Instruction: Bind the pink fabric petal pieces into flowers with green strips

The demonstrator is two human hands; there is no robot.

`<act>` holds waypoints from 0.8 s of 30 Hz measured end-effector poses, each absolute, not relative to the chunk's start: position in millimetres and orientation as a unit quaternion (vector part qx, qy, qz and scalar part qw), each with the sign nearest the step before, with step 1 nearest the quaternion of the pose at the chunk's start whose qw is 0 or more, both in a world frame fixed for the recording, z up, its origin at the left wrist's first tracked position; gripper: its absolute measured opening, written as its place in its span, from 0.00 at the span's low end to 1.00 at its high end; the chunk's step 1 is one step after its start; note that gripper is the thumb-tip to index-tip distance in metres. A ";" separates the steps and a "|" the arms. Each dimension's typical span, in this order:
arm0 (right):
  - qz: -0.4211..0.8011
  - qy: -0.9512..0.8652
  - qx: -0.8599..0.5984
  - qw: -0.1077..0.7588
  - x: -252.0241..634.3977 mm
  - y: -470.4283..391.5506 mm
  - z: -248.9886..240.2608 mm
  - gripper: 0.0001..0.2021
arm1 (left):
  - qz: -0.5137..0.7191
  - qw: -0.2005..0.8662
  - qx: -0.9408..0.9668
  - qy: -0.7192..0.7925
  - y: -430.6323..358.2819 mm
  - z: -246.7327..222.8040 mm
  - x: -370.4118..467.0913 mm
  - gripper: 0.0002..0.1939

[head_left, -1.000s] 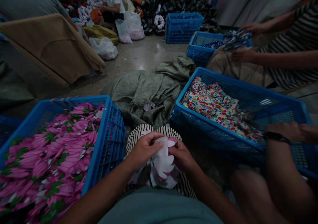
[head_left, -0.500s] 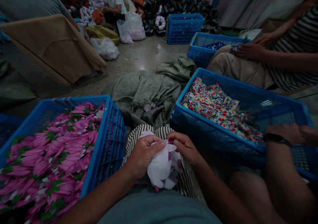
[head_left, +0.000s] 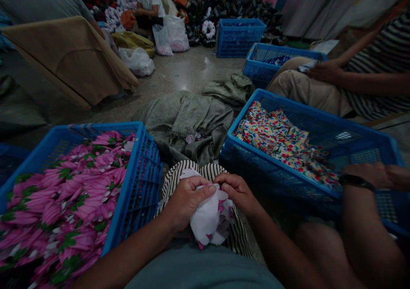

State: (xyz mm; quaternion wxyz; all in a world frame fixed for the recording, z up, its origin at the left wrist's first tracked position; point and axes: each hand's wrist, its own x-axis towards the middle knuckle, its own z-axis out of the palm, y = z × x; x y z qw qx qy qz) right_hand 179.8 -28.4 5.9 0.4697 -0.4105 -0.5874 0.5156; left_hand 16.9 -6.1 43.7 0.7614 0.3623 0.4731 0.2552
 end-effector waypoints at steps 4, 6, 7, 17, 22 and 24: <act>0.524 -0.585 -0.409 0.465 178.8 -28.1 6.9 0.17 | 0.250 0.763 0.358 0.476 -6.3 44.9 17.1 0.11; 0.534 -0.570 -0.410 0.471 177.7 -28.2 6.9 0.18 | 0.249 0.764 0.355 0.478 -6.2 45.4 18.3 0.11; 0.541 -0.556 -0.414 0.476 177.0 -28.5 6.6 0.19 | 0.250 0.765 0.353 0.478 -6.1 45.5 18.9 0.11; 0.699 -0.203 -0.362 0.583 153.8 -47.5 -9.0 0.15 | 0.339 0.806 0.188 0.447 -0.6 37.3 22.4 0.11; 0.722 -0.159 -0.373 0.560 141.8 -48.9 -9.9 0.11 | 0.315 0.798 0.247 0.450 1.7 26.9 26.0 0.11; 0.722 -0.150 -0.374 0.562 140.4 -47.2 -9.8 0.11 | 0.324 0.749 0.335 0.471 3.8 26.2 23.0 0.12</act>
